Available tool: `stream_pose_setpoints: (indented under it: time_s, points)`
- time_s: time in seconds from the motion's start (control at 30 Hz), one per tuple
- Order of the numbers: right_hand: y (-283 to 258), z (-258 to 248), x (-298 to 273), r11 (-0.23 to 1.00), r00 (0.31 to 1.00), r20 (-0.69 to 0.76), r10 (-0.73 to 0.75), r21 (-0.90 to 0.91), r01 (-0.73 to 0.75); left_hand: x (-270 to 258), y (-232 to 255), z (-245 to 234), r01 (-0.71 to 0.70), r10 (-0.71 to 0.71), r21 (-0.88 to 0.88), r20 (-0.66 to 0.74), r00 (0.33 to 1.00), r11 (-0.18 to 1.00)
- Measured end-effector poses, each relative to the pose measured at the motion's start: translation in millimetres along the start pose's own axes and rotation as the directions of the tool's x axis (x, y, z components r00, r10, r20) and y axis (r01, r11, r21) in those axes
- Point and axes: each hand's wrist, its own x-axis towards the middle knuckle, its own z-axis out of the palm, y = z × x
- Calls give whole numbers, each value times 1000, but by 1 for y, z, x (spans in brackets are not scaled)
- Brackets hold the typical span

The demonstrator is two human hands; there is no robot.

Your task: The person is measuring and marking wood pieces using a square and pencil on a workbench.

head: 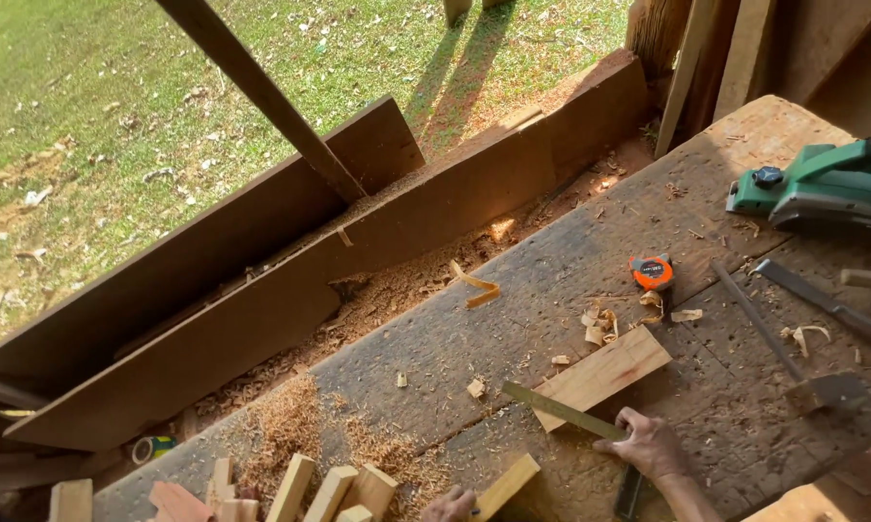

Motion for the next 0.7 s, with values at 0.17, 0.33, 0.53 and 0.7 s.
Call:
stream_pose_setpoints:
  time_s: [0.17, 0.33, 0.53, 0.7]
  points:
    - [-1, 2, -16, 995, 999, -37, -27, 97, 30, 34, 58, -64, 155, -159, -119, -24, 987, 981]
    - [9, 17, -22, 997, 999, -48, -26, -74, 22, 35, 78, -96, 316, -307, -36, 163, 938, 948]
    - [19, 44, -11, 975, 940, -329, -88, 165, 149, 36, 67, -75, 386, -376, -36, 157, 913, 922]
    - [25, 56, -1, 883, 936, -328, -128, 393, 258, 37, 64, -70, 382, -381, 5, 96, 920, 924]
